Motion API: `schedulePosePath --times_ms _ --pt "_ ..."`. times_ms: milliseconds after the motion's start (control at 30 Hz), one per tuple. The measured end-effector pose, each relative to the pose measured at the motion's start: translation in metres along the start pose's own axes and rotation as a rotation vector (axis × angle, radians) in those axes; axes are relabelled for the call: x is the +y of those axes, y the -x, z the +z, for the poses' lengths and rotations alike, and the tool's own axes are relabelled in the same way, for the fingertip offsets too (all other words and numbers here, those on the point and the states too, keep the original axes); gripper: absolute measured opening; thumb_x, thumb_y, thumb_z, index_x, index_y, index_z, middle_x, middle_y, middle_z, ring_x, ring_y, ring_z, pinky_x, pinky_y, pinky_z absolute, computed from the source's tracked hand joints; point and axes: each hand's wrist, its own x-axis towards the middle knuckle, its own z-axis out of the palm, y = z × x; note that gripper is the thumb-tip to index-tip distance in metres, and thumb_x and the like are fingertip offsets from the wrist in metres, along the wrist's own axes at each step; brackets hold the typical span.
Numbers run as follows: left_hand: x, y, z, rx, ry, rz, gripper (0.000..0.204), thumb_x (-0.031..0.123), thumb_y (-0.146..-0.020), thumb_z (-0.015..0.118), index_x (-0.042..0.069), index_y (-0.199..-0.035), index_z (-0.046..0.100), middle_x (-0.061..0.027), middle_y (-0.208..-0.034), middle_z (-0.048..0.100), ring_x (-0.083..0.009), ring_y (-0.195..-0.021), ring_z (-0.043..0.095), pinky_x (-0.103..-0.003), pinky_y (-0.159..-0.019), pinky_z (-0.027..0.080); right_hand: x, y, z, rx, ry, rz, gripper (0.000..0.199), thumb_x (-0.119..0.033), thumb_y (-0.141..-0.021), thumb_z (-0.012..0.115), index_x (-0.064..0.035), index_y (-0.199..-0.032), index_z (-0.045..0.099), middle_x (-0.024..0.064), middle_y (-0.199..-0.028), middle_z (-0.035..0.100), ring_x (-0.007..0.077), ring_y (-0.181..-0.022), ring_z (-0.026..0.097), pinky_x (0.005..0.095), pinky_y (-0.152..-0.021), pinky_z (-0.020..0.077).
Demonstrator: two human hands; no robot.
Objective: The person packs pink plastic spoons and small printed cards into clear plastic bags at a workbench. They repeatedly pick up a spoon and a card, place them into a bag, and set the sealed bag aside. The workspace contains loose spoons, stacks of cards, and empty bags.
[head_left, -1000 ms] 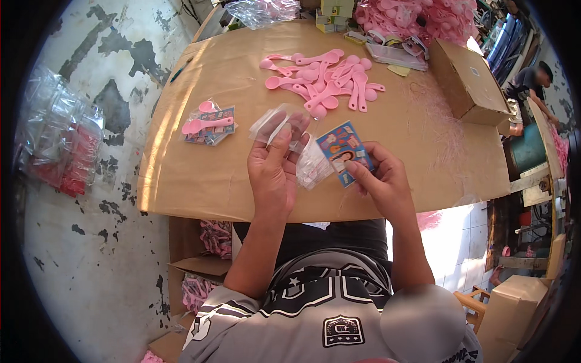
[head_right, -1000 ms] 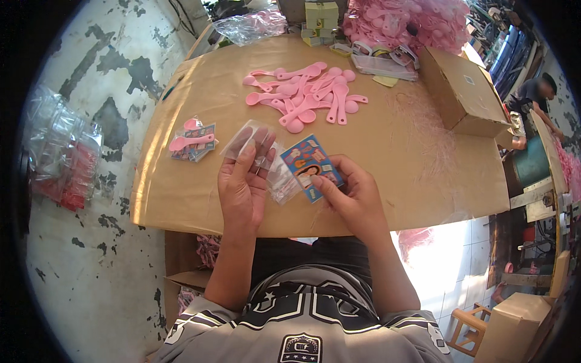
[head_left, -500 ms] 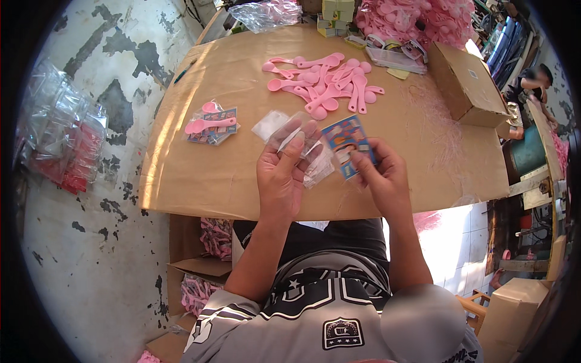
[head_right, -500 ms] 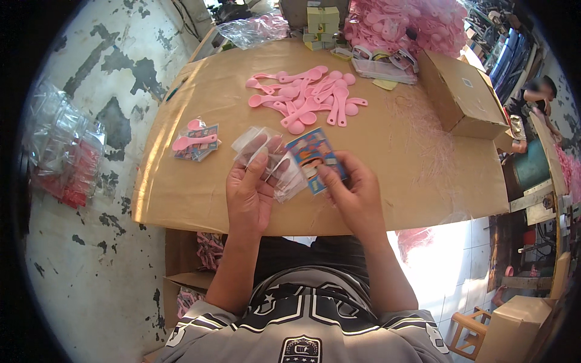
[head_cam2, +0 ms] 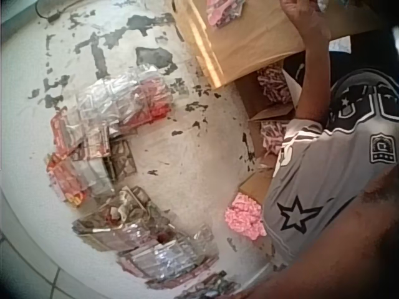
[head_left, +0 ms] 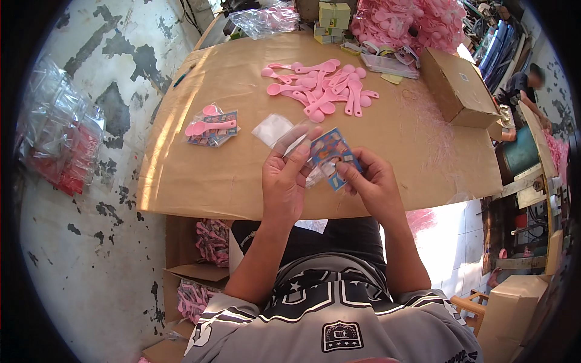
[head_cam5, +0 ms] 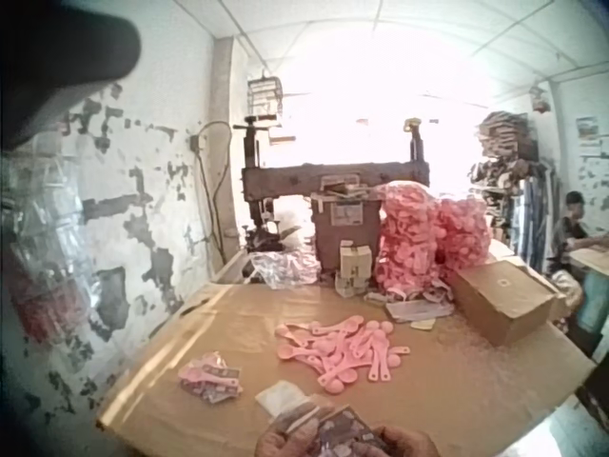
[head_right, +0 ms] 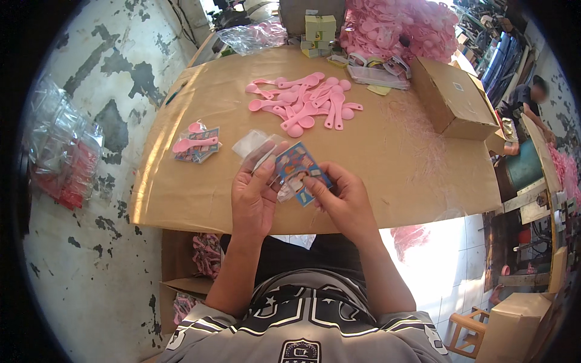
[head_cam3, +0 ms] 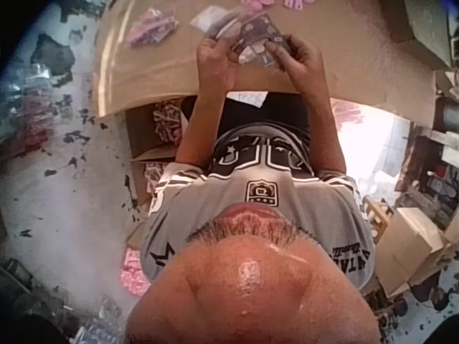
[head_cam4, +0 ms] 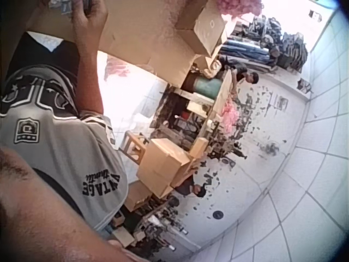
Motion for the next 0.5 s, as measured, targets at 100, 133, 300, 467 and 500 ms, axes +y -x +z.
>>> schedulePosePath --times_ms 100,133,300,467,500 --pt "-0.002 0.002 -0.002 -0.035 -0.014 -0.023 0.042 0.008 -0.108 0.067 -0.004 -0.147 0.057 -0.0223 -0.139 0.071 -0.0226 -0.117 0.075 -0.038 -0.102 0.063 -0.004 -0.001 -0.005 -0.096 0.046 0.055 0.023 -0.021 -0.106 0.075 -0.0014 -0.119 0.073 -0.0023 -0.089 0.07 0.004 -0.073 0.061 0.0223 -0.066 0.0502" --pt "-0.003 0.002 -0.002 -0.039 -0.026 -0.033 0.041 0.008 -0.108 0.067 -0.004 -0.146 0.058 -0.0209 -0.136 0.072 -0.0218 -0.115 0.076 -0.037 -0.1 0.064 -0.007 -0.003 -0.006 -0.098 0.028 0.064 0.023 -0.019 -0.106 0.076 -0.001 -0.119 0.072 -0.0017 -0.09 0.07 0.0044 -0.074 0.061 0.0224 -0.067 0.0506" --pt "-0.009 -0.003 -0.003 0.003 -0.079 -0.001 0.037 0.006 -0.107 0.069 -0.004 -0.141 0.061 -0.0148 -0.125 0.076 -0.0198 -0.111 0.076 -0.036 -0.098 0.064 0.005 -0.014 -0.009 0.034 -0.113 -0.029 0.024 -0.015 -0.103 0.079 0.0004 -0.118 0.069 0.0015 -0.095 0.071 0.0072 -0.08 0.065 0.0239 -0.072 0.0538" --pt "-0.021 -0.006 -0.002 -0.02 -0.113 -0.039 0.036 0.008 -0.107 0.071 -0.001 -0.141 0.064 -0.0092 -0.122 0.077 -0.0129 -0.109 0.074 -0.03 -0.099 0.058 0.019 -0.022 0.002 0.118 -0.201 -0.097 0.021 -0.012 -0.103 0.078 -0.0004 -0.117 0.068 0.0035 -0.101 0.072 0.0073 -0.088 0.067 0.0245 -0.078 0.0552" --pt "-0.022 -0.006 0.0 -0.017 -0.131 -0.042 0.036 0.008 -0.108 0.071 0.0 -0.141 0.064 -0.0085 -0.122 0.077 -0.0122 -0.109 0.073 -0.029 -0.099 0.057 0.02 -0.024 0.007 0.139 -0.222 -0.112 0.021 -0.012 -0.103 0.078 -0.0004 -0.118 0.068 0.0035 -0.102 0.073 0.0071 -0.088 0.067 0.0244 -0.078 0.0552"
